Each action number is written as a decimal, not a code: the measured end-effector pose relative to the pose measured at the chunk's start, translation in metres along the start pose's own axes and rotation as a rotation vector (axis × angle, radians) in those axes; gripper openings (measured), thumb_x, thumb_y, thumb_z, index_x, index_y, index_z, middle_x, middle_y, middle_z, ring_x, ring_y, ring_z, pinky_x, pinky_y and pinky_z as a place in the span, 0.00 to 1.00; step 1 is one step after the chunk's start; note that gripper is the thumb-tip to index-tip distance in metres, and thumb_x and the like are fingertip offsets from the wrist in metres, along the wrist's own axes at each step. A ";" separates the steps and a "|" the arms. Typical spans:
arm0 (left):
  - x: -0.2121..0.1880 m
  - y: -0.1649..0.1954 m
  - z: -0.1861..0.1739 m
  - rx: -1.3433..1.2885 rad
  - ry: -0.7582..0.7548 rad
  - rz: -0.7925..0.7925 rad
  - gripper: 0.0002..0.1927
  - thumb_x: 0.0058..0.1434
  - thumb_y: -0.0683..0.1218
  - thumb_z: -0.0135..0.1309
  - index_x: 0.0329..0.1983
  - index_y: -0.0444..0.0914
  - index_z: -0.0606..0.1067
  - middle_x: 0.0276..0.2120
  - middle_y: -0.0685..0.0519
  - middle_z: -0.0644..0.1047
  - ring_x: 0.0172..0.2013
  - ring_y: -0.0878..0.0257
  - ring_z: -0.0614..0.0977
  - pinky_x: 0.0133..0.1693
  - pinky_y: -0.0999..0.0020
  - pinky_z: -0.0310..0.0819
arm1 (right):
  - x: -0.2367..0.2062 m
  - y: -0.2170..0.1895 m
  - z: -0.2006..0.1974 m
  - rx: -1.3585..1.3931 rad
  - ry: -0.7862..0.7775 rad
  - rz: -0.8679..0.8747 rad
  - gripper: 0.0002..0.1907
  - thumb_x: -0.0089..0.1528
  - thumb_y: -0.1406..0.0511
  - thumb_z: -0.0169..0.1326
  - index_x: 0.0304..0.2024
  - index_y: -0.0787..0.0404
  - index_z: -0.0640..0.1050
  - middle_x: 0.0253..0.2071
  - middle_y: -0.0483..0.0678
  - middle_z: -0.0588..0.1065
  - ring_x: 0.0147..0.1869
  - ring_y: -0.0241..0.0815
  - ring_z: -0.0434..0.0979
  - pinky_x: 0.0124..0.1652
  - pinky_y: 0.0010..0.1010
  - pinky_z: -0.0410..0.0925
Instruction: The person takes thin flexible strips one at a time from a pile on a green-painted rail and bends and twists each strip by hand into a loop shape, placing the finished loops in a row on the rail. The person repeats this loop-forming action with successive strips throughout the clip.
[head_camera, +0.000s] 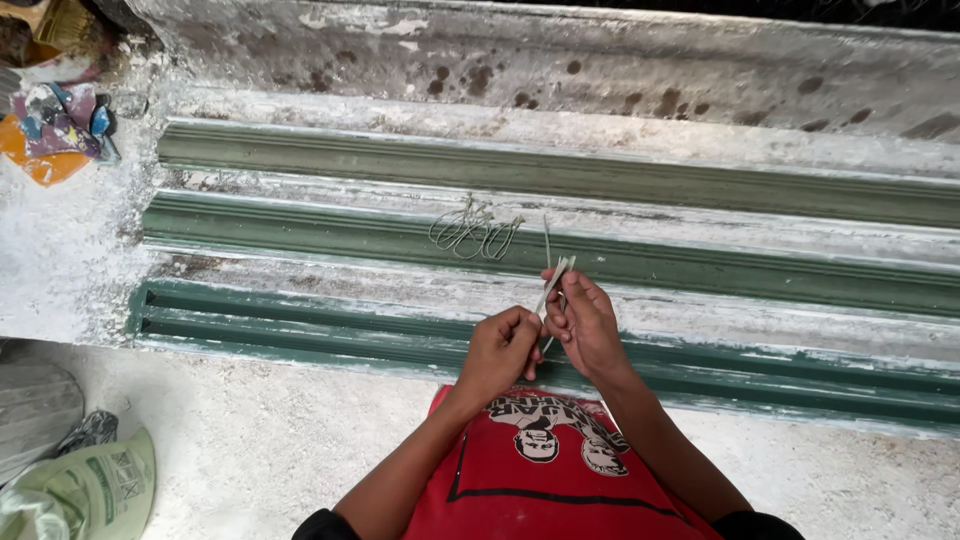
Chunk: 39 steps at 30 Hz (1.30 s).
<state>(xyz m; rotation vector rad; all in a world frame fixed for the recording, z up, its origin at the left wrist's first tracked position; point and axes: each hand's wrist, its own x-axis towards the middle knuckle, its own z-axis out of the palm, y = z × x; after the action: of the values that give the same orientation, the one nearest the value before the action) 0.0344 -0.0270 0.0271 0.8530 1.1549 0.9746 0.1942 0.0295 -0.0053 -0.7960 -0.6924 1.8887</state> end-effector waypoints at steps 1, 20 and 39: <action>0.000 0.002 0.002 0.005 0.000 0.009 0.15 0.72 0.46 0.45 0.34 0.32 0.75 0.19 0.55 0.74 0.17 0.71 0.74 0.21 0.74 0.68 | 0.000 -0.005 0.001 -0.034 -0.017 -0.007 0.20 0.73 0.58 0.43 0.56 0.68 0.73 0.41 0.46 0.72 0.29 0.26 0.62 0.24 0.16 0.57; 0.008 0.021 0.006 0.605 0.301 0.658 0.15 0.68 0.42 0.52 0.55 0.29 0.72 0.47 0.42 0.75 0.49 0.52 0.78 0.50 0.60 0.74 | 0.016 -0.015 -0.033 -0.775 -0.215 -0.083 0.16 0.73 0.60 0.48 0.47 0.66 0.81 0.32 0.42 0.73 0.36 0.27 0.68 0.37 0.21 0.66; 0.025 -0.004 -0.011 0.640 0.331 0.674 0.04 0.69 0.36 0.48 0.45 0.33 0.71 0.40 0.46 0.74 0.39 0.54 0.77 0.42 0.60 0.72 | 0.005 -0.032 -0.066 -0.373 -0.064 -0.010 0.26 0.68 0.59 0.49 0.65 0.66 0.68 0.62 0.53 0.73 0.60 0.44 0.77 0.58 0.38 0.72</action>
<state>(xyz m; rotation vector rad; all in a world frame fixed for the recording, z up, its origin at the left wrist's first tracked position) 0.0273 -0.0042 0.0128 1.7158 1.5371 1.3449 0.2599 0.0558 -0.0241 -0.9639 -1.1071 1.8058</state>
